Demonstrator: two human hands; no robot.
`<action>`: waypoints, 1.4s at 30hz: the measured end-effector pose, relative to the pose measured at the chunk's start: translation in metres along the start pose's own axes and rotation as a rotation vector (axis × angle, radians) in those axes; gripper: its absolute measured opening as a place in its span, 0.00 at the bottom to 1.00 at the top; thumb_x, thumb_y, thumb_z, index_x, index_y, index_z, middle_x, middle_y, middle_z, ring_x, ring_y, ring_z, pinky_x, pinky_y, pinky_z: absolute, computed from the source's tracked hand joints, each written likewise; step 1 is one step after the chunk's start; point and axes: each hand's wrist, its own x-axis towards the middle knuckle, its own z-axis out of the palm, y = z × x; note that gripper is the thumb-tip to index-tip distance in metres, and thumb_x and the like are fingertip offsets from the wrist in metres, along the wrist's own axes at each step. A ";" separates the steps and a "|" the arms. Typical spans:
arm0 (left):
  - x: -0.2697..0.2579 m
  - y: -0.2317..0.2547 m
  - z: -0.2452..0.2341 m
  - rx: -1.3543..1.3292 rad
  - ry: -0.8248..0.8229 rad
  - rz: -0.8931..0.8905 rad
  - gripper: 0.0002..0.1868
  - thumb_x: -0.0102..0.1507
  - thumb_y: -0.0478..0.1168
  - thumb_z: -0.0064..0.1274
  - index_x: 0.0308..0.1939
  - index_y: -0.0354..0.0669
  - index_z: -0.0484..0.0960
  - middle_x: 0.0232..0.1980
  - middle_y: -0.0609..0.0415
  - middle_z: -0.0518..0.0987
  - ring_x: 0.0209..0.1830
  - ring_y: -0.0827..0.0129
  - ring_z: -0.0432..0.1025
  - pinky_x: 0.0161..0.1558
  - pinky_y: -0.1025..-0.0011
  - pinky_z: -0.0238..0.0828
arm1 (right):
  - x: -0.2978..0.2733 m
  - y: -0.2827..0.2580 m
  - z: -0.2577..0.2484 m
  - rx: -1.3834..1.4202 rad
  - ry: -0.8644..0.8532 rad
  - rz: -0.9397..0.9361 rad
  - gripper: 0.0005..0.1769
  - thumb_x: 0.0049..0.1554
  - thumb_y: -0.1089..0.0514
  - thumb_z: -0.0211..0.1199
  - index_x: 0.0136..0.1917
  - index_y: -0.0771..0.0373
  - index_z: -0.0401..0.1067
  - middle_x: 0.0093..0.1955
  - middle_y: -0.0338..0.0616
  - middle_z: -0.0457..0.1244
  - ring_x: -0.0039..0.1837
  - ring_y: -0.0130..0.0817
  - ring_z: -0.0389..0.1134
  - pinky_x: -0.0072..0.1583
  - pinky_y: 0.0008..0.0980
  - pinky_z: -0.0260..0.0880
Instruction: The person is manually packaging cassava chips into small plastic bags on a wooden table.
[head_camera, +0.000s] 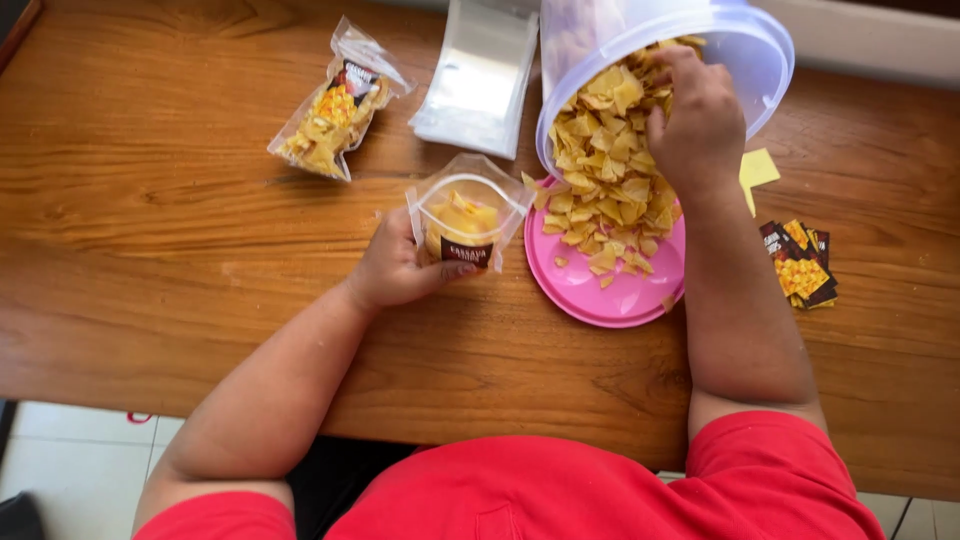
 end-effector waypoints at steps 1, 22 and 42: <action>0.003 0.004 -0.001 -0.004 -0.001 0.011 0.26 0.48 0.44 0.58 0.46 0.35 0.70 0.45 0.51 0.74 0.46 0.68 0.68 0.53 0.72 0.64 | 0.002 0.003 0.005 -0.010 0.005 -0.002 0.24 0.44 0.72 0.55 0.55 0.59 0.61 0.39 0.42 0.62 0.43 0.40 0.59 0.36 0.36 0.60; -0.003 0.000 0.009 0.098 -0.010 0.029 0.25 0.48 0.48 0.56 0.43 0.36 0.71 0.41 0.49 0.75 0.40 0.65 0.71 0.44 0.71 0.66 | 0.005 -0.005 -0.017 0.360 0.030 0.041 0.15 0.51 0.71 0.55 0.52 0.67 0.59 0.43 0.48 0.59 0.45 0.35 0.61 0.37 0.26 0.60; -0.001 0.013 0.009 0.250 0.052 0.055 0.26 0.50 0.49 0.55 0.46 0.37 0.70 0.45 0.50 0.73 0.44 0.64 0.70 0.46 0.73 0.63 | 0.006 0.001 -0.004 0.535 0.144 0.034 0.11 0.54 0.73 0.64 0.50 0.70 0.68 0.43 0.49 0.63 0.45 0.31 0.64 0.44 0.23 0.66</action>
